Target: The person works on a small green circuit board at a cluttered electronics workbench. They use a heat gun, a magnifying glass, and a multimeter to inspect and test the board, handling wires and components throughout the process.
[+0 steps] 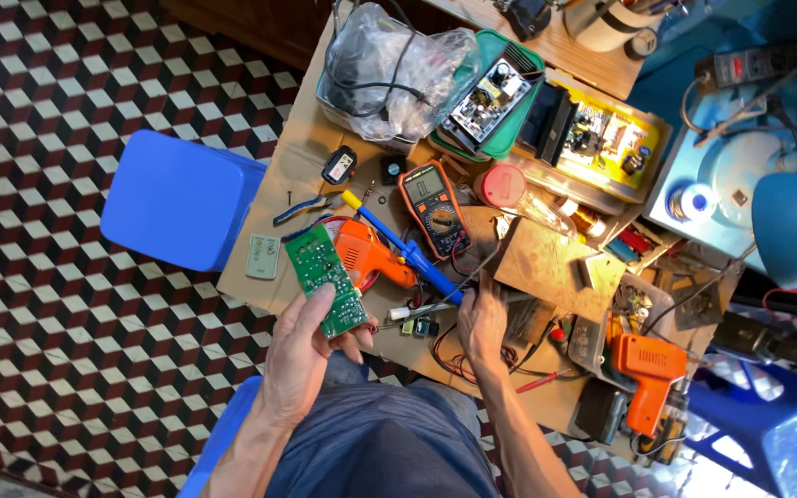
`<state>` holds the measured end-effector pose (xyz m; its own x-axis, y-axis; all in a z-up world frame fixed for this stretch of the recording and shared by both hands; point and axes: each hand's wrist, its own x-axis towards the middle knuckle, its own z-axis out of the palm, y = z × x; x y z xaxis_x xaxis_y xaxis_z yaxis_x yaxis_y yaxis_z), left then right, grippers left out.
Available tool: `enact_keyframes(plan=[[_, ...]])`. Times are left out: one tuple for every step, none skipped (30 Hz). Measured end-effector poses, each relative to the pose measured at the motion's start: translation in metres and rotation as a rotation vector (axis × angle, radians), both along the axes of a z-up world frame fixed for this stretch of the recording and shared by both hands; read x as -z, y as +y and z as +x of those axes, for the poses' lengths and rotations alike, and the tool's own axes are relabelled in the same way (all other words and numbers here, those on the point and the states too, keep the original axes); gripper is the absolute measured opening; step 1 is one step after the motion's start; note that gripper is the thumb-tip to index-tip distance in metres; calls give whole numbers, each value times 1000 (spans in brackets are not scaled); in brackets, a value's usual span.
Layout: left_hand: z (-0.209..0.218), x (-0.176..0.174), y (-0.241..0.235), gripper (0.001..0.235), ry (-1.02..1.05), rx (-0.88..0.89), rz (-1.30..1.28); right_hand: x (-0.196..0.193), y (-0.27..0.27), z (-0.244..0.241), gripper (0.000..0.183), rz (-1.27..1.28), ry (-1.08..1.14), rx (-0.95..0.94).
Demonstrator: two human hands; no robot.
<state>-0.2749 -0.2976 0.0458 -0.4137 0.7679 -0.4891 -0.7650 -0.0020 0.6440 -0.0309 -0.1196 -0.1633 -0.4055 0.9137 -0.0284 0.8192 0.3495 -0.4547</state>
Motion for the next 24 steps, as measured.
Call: enact_keyframes(plan=[[-3, 0, 3, 49, 17, 38, -14, 6, 5, 3, 44, 1, -3, -2], [-5, 0, 5, 49, 33, 76, -28, 10, 9, 6, 42, 2, -7, -3], [-3, 1, 8, 49, 53, 107, -51, 12, 12, 13, 36, -40, -35, 90], [-2, 3, 12, 49, 73, 138, -74, 12, 14, 18, 30, -84, -63, 183], [0, 6, 16, 48, 92, 169, -96, 12, 15, 23, 26, -129, -92, 276], [3, 11, 19, 48, 89, 200, -107, 10, 15, 29, 34, 40, -50, 177], [6, 15, 21, 48, 86, 229, -122, 6, 15, 35, 45, 204, -12, 73], [9, 21, 23, 47, 83, 258, -136, 3, 14, 40, 57, 367, 24, -33], [12, 27, 26, 48, 135, 300, -157, 0, 15, 41, 59, 185, -83, 37], [15, 33, 29, 48, 187, 341, -177, -3, 18, 43, 61, 0, -187, 105], [18, 40, 33, 49, 241, 381, -196, -7, 21, 43, 63, -185, -285, 171], [21, 46, 37, 48, 240, 388, -220, -12, 24, 44, 60, -53, -278, 106], [26, 53, 39, 47, 237, 394, -246, -17, 26, 49, 56, 77, -274, 39], [30, 60, 41, 47, 235, 399, -273, -21, 26, 52, 52, 207, -270, -29], [33, 67, 42, 46, 228, 390, -269, -25, 24, 56, 43, 153, -261, -46], [36, 74, 43, 45, 221, 381, -266, -30, 23, 62, 33, 99, -252, -63], [39, 80, 45, 44, 211, 374, -259, -35, 21, 69, 24, 48, -246, -78], [42, 85, 46, 44, 205, 374, -270, -39, 15, 74, 21, 54, -252, -106], [44, 89, 48, 43, 199, 369, -281, -42, 10, 78, 19, 61, -256, -139], [46, 92, 49, 43, 194, 364, -292, -46, 6, 81, 17, 68, -259, -172], [47, 93, 50, 43, 208, 368, -289, -48, 2, 82, 16, 85, -239, -203], [47, 94, 51, 43, 221, 372, -287, -50, -2, 82, 16, 101, -219, -233], [48, 94, 53, 43, 235, 374, -284, -51, -3, 81, 15, 119, -198, -266], [48, 93, 55, 43, 240, 382, -290, -51, -2, 79, 15, 102, -190, -247]])
